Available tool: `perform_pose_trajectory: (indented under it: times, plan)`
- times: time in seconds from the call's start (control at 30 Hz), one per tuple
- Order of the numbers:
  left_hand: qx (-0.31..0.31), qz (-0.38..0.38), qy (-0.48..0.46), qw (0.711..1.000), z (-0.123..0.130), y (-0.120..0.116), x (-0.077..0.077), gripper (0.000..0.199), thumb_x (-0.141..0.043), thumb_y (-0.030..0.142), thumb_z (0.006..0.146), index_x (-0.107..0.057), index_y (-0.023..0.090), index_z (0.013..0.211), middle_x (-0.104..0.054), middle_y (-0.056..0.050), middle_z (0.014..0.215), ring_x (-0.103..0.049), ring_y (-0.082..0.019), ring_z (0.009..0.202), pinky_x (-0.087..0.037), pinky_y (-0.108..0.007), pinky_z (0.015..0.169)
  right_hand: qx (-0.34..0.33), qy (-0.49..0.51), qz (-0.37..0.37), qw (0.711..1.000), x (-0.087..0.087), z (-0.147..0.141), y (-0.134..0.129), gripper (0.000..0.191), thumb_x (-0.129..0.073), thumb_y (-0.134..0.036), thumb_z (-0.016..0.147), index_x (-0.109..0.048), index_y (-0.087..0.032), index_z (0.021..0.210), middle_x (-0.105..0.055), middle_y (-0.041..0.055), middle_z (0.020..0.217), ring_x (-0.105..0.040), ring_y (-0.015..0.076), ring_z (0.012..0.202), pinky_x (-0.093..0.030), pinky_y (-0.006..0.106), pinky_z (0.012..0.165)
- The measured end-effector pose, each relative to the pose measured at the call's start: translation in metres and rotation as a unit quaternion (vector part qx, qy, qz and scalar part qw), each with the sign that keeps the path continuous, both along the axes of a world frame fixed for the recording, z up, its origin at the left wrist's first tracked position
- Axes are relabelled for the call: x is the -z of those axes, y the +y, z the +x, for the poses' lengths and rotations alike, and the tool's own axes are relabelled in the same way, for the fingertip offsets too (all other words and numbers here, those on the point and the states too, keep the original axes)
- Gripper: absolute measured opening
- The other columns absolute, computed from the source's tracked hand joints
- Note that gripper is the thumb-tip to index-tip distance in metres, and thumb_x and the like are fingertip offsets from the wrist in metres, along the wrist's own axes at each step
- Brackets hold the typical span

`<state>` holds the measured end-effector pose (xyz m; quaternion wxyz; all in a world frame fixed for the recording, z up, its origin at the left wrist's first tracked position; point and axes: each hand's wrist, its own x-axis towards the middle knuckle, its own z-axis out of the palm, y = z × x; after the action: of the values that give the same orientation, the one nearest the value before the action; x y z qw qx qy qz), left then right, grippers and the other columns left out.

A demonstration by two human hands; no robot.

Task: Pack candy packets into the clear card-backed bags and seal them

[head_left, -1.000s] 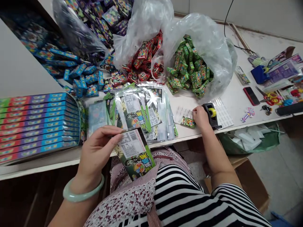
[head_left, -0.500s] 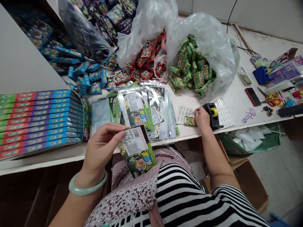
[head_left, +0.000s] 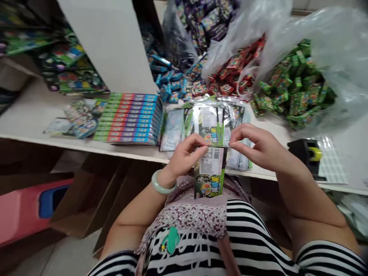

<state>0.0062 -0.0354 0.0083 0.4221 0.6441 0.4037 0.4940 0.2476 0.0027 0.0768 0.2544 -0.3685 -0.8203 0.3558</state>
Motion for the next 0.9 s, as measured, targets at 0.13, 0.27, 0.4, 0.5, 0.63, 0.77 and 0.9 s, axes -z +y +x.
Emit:
perform_pose_trajectory:
  times: [0.13,0.27,0.4,0.5,0.63,0.77,0.9]
  plan:
    - [0.008,-0.002,-0.003,1.0,-0.004,-0.003,-0.002,0.017,-0.062,0.033,0.093,-0.061,0.019,0.084,-0.063,-0.002,0.082,-0.06,-0.012,0.078,-0.05,-0.026,0.072,-0.095,-0.121,-0.034,0.988,-0.015,-0.05,0.019,0.016,-0.057,-0.031,0.09,-0.059,-0.02,0.078,-0.064,0.0032,0.079,-0.056,0.0157,0.072,-0.039,0.029,0.067]
    - [0.015,0.003,-0.014,1.0,-0.008,-0.004,-0.003,0.021,-0.058,0.036,0.095,-0.06,0.018,0.083,-0.062,-0.001,0.08,-0.058,-0.013,0.077,-0.049,-0.028,0.072,-0.108,-0.231,-0.045,0.966,-0.017,-0.067,0.031,0.017,-0.059,-0.029,0.087,-0.059,-0.02,0.072,-0.061,0.0012,0.068,-0.05,0.0139,0.061,-0.032,0.029,0.06]
    - [0.011,-0.001,-0.026,1.0,-0.009,-0.002,0.0,0.023,-0.062,0.039,0.093,-0.059,0.018,0.083,-0.062,-0.001,0.08,-0.058,-0.012,0.077,-0.048,-0.028,0.072,-0.105,-0.248,-0.044,0.962,-0.019,-0.073,0.033,0.016,-0.058,-0.027,0.085,-0.06,-0.02,0.071,-0.06,0.001,0.065,-0.049,0.0135,0.059,-0.03,0.029,0.058]
    - [-0.001,0.008,-0.033,0.999,-0.007,-0.002,0.004,0.023,-0.072,0.037,0.086,-0.058,0.019,0.084,-0.062,0.0,0.081,-0.059,-0.012,0.078,-0.049,-0.027,0.072,-0.1,-0.243,-0.046,0.964,-0.018,-0.076,0.032,0.016,-0.059,-0.027,0.084,-0.06,-0.02,0.069,-0.06,0.0011,0.064,-0.049,0.0138,0.06,-0.03,0.029,0.058]
    - [-0.04,0.025,0.001,0.999,-0.006,-0.004,0.009,0.019,-0.072,0.031,0.086,-0.057,0.019,0.086,-0.061,0.001,0.081,-0.059,-0.011,0.077,-0.05,-0.025,0.071,-0.07,-0.214,-0.077,0.971,-0.009,-0.077,0.033,0.015,-0.059,-0.024,0.083,-0.058,-0.02,0.068,-0.06,0.0009,0.066,-0.05,0.014,0.062,-0.032,0.029,0.059]
    - [-0.051,0.048,0.043,0.997,-0.008,-0.004,0.006,0.022,-0.07,0.026,0.086,-0.056,0.02,0.102,-0.064,-0.001,0.092,-0.064,-0.012,0.085,-0.054,-0.025,0.077,-0.058,-0.101,-0.246,0.962,0.014,-0.077,0.035,0.011,-0.061,-0.021,0.081,-0.056,-0.02,0.071,-0.058,-0.0014,0.068,-0.05,0.0121,0.064,-0.038,0.026,0.062]
    - [0.032,0.038,0.114,0.992,-0.01,0.003,-0.004,0.022,-0.064,0.025,0.09,-0.061,0.02,0.111,-0.07,-0.004,0.103,-0.068,-0.014,0.092,-0.055,-0.027,0.083,-0.079,0.023,-0.44,0.894,0.043,-0.077,0.04,0.008,-0.065,-0.02,0.077,-0.057,-0.02,0.076,-0.052,-0.0059,0.061,-0.047,0.0104,0.055,-0.041,0.024,0.056]
